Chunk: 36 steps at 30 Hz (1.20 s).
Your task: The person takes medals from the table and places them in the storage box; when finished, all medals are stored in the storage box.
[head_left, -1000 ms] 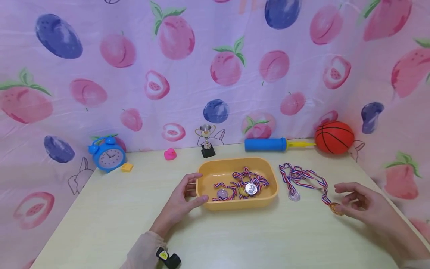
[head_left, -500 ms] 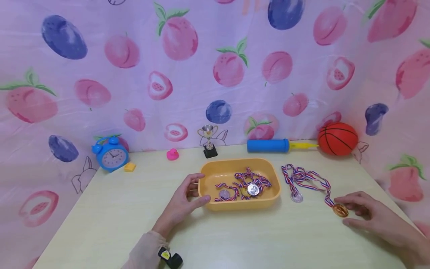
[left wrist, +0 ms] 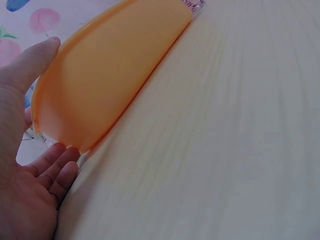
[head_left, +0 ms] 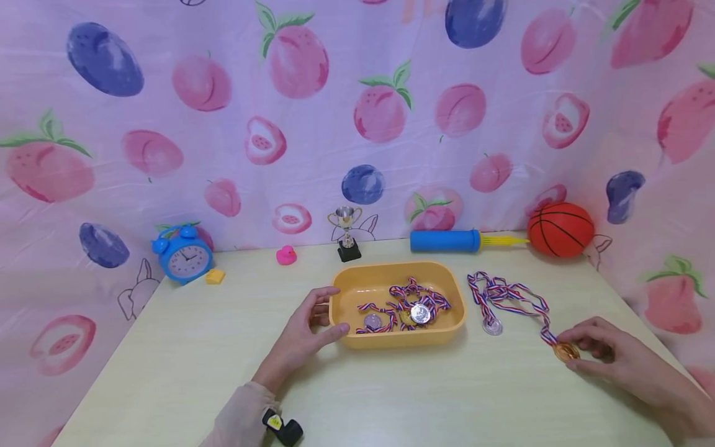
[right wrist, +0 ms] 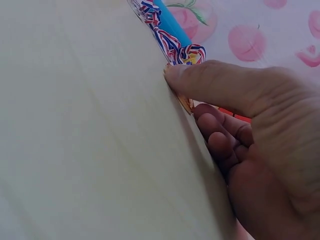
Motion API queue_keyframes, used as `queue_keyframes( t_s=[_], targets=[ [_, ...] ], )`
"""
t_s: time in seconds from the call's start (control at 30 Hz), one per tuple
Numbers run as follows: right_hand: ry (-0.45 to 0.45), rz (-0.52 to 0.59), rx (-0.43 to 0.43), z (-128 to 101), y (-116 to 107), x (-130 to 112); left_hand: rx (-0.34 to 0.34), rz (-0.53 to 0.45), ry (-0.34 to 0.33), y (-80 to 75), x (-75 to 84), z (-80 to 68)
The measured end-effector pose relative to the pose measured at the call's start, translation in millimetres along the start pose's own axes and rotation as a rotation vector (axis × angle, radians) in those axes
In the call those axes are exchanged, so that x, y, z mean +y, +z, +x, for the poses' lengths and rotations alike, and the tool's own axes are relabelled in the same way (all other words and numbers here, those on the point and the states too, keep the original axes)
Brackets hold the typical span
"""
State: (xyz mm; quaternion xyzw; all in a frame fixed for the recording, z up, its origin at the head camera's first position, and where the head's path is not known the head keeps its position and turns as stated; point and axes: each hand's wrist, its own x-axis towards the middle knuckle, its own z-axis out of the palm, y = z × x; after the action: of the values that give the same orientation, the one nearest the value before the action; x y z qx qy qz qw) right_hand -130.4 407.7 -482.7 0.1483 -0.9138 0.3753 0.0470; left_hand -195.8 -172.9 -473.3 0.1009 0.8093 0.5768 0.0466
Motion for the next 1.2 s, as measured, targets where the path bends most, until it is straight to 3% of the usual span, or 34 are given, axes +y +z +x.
queue_keyframes(
  t_s=[0.27, 0.57, 0.67, 0.9, 1.2],
  targets=[
    [-0.048, 0.034, 0.021, 2.1, 0.3, 3.4, -0.009, -0.004, 0.003, -1.2, -0.8, 0.0],
    [-0.11, 0.003, -0.058, -5.4, -6.7, -2.8, -0.011, 0.0, 0.006, -0.1, 0.1, 0.1],
    [-0.086, -0.018, -0.082, -4.9, -6.7, -4.4, -0.008, 0.003, 0.007, -0.5, -0.3, 0.1],
    [-0.134, 0.011, -0.058, -1.1, -4.3, 0.8, -0.011, 0.002, 0.014, -1.9, 0.0, 0.5],
    [-0.008, 0.127, 0.045, 2.0, -3.4, -1.5, -0.006, -0.002, 0.012, -0.5, 0.7, 0.4]
  ],
)
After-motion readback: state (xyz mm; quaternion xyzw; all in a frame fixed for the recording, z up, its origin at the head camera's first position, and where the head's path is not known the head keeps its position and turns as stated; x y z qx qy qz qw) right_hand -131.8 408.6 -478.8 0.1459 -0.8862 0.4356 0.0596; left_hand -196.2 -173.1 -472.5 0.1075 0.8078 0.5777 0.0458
